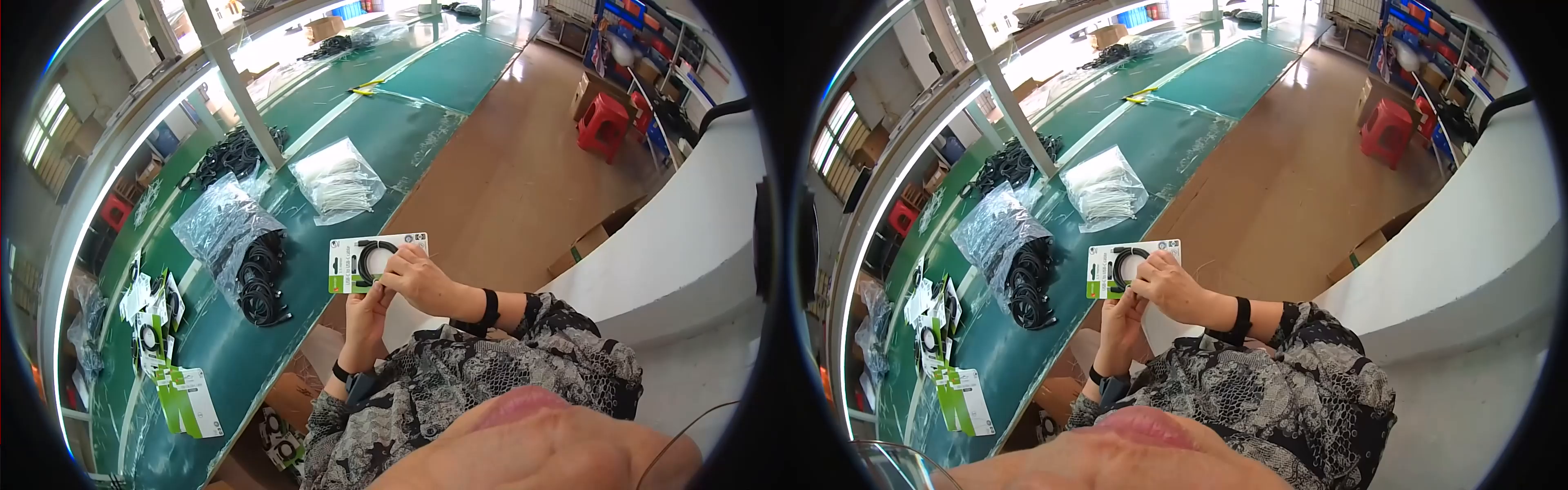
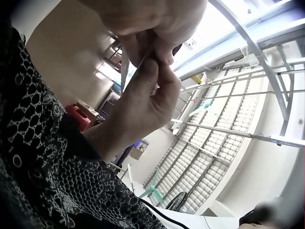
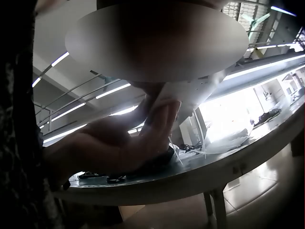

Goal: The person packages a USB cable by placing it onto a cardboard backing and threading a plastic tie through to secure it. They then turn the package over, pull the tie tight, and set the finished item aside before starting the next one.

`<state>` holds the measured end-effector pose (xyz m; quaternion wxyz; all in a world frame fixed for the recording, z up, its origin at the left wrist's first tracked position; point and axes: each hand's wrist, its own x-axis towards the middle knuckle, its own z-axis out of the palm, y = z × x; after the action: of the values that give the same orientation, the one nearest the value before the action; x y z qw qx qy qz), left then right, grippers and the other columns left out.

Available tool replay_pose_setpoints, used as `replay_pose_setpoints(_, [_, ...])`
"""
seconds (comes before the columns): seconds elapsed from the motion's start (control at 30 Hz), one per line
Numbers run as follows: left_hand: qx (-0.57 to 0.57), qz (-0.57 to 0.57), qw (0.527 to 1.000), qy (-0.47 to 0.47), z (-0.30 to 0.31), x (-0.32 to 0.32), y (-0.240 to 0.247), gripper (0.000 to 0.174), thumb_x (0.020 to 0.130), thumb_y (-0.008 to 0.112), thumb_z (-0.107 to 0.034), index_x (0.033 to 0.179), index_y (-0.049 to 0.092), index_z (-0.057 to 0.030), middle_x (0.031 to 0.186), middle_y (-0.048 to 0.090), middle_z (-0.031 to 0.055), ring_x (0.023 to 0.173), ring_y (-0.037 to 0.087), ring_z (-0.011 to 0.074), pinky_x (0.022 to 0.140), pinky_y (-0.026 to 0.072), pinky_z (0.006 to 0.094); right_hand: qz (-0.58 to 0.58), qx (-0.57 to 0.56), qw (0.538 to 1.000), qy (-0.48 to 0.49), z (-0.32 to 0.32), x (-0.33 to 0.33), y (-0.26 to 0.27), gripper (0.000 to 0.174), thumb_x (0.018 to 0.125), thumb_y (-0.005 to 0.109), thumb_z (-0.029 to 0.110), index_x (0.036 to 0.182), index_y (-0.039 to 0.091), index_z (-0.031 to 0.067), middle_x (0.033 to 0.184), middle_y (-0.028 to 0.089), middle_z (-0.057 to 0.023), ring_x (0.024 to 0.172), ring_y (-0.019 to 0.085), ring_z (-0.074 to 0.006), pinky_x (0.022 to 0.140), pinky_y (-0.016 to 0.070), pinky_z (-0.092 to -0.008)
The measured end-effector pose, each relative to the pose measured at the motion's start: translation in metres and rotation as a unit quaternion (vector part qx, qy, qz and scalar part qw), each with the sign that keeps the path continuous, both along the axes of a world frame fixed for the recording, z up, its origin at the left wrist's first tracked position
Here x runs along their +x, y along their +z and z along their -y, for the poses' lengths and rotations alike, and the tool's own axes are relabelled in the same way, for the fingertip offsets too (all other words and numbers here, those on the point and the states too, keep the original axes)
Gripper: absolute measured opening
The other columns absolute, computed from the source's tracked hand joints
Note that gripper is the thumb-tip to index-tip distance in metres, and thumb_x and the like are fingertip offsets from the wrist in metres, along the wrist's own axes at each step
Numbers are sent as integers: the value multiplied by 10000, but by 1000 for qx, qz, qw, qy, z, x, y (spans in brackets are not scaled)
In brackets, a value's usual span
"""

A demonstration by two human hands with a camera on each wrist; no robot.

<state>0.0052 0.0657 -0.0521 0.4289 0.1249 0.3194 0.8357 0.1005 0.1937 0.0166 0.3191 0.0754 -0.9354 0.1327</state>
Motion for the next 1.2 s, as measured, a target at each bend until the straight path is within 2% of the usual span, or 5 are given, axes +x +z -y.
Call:
replay_pose_setpoints(0.5, [-20, 70, 997, 17, 20, -21, 13, 329, 894, 532, -27, 1216, 464, -20, 1151, 586, 132, 1027, 599, 259, 927, 493, 422, -86, -15, 994, 69, -22, 6, 37, 168, 795, 645, 115, 931, 562, 59, 891, 532, -51, 881, 536, -165, 918, 404, -376])
replay_pose_setpoints(0.67, [7, 74, 997, 2, 17, -14, 20, 294, 899, 524, -39, 1187, 472, -10, 1106, 601, 145, 1009, 607, 260, 877, 513, 417, 5, -418, 907, 48, -24, 1, -32, 284, 860, 500, -39, 1132, 524, 41, 987, 567, -91, 762, 579, -134, 599, 501, -275])
replay_pose_setpoints(0.87, [-32, -86, 994, -60, 9, -1, 18, 228, 912, 504, -70, 1133, 479, -24, 985, 625, 88, 882, 630, 220, 787, 537, 381, 170, -837, 434, 286, -18, -4, -83, 393, 824, 603, 11, 1201, 496, 29, 1055, 595, -103, 883, 597, -167, 719, 516, -262])
replay_pose_setpoints(1.0, [-92, -51, 994, -17, -4, 11, 26, 226, 916, 496, -80, 1138, 478, -46, 972, 618, 65, 826, 625, 191, 766, 539, 359, -19, -624, 747, 228, -20, -15, -88, 481, 801, 664, 83, 1241, 480, 29, 1122, 591, -98, 984, 583, -187, 830, 492, -287])
replay_pose_setpoints(1.2, [-76, -129, 989, 17, -26, -43, 59, 289, 898, 515, -49, 1183, 467, -45, 1089, 589, 77, 934, 616, 191, 811, 527, 348, 25, -474, 835, 279, -62, -44, 8, 592, 810, 667, 102, 1337, 403, 52, 1278, 508, -103, 1153, 498, -168, 974, 413, -312])
